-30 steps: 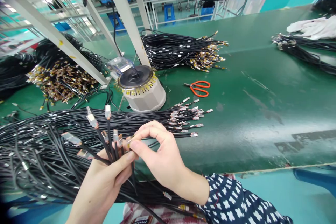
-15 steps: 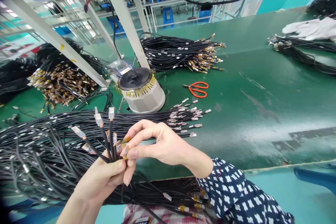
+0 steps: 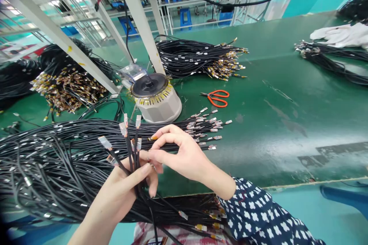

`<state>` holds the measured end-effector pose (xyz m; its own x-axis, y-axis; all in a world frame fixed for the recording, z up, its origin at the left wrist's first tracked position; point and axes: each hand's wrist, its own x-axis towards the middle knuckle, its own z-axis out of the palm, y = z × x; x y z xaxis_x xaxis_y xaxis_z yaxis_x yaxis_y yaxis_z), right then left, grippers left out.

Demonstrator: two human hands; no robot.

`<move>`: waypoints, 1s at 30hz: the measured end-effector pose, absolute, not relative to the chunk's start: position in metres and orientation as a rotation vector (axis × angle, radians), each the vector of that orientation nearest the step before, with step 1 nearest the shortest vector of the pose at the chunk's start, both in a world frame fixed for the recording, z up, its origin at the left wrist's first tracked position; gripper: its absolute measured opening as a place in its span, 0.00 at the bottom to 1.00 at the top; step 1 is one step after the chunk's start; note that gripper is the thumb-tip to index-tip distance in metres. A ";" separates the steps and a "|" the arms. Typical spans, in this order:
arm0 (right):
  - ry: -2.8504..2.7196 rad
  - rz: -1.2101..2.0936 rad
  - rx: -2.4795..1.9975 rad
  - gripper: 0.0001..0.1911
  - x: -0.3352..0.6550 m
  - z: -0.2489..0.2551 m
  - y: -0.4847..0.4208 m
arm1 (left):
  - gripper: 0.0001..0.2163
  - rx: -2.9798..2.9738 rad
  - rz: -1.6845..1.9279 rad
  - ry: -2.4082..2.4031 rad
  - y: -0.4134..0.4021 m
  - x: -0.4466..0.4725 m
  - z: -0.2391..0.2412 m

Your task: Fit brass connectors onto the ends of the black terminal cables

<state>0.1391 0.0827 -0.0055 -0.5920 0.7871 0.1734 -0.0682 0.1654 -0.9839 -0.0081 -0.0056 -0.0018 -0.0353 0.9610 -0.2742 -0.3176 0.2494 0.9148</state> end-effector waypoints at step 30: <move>-1.154 1.839 -0.693 0.08 0.139 -0.006 0.075 | 0.09 0.507 1.455 1.371 -0.014 0.003 0.012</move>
<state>0.1387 0.0753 -0.0063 -0.4978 0.8670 -0.0203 -0.3589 -0.2272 -0.9053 0.0028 -0.0142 0.0120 -0.3831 0.8626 -0.3305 -0.3810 0.1783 0.9072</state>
